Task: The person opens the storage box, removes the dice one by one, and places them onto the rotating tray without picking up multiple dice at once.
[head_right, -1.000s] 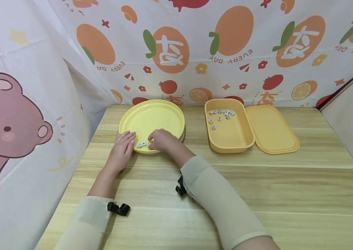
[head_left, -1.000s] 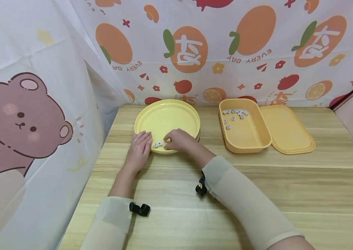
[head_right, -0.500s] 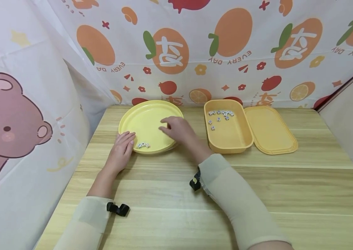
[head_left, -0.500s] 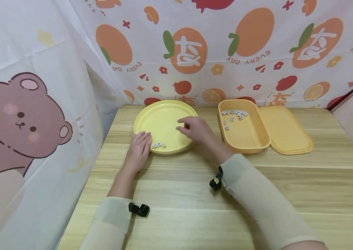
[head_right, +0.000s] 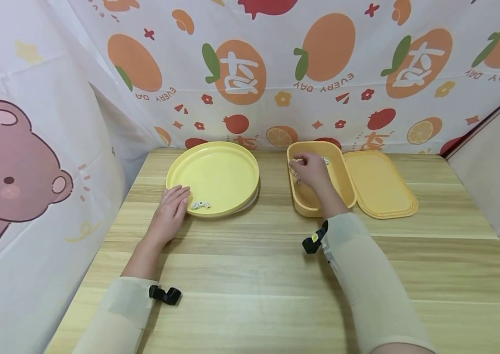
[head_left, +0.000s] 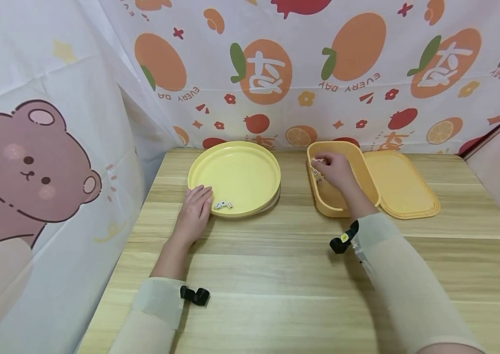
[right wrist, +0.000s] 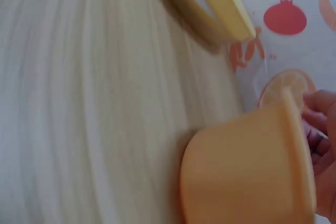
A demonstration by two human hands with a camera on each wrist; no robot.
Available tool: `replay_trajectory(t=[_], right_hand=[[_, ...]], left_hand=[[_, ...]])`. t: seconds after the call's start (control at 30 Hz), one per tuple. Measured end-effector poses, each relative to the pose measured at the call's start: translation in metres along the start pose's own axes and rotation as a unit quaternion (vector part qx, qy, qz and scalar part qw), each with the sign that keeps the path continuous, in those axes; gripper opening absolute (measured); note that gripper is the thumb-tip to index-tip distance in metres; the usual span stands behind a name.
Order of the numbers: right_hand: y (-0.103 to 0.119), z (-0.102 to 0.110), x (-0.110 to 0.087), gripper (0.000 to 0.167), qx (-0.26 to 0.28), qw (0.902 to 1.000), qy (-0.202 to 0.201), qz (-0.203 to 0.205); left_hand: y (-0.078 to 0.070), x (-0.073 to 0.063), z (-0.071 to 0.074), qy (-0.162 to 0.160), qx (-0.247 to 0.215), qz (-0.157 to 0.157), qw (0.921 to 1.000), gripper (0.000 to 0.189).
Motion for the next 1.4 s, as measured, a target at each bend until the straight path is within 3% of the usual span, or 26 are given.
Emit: replay_trajectory(t=[0.13,0.33,0.63,1.13,1.4], right_hand=[[-0.017,0.006,0.000,0.033,-0.036,0.9979,0.017,-0.051],[-0.033,0.004,-0.001,0.036,-0.071,0.9878,0.081,-0.112],[-0.038,-0.001,-0.001,0.029,-0.107,0.9791,0.129,-0.115],[-0.032,-0.002,-0.002,0.019,-0.133,0.9741,0.131,-0.128],[-0.032,0.006,-0.005,0.028,-0.076,0.9776,0.097,-0.170]], left_hand=[[0.001,0.000,0.000,-0.003,-0.002,-0.002,1.0000,0.037],[0.002,-0.001,-0.001,-0.003,0.000,-0.002,1.0000,0.039],[0.002,-0.001,0.000,0.002,0.000,0.002,1.0000,0.040],[0.001,0.001,0.003,-0.006,0.007,-0.004,1.0000,0.039],[0.000,-0.001,0.001,-0.001,-0.001,-0.003,1.0000,0.038]])
Point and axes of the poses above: each hand's wrist, its own x-axis towards the middle knuckle, its own z-axis out of the back of the hand, y = z × x, the point moved 2 cm from there along x, towards the middle knuckle, and after that the axes turned 12 degrees about x, right-handed, at the moved point
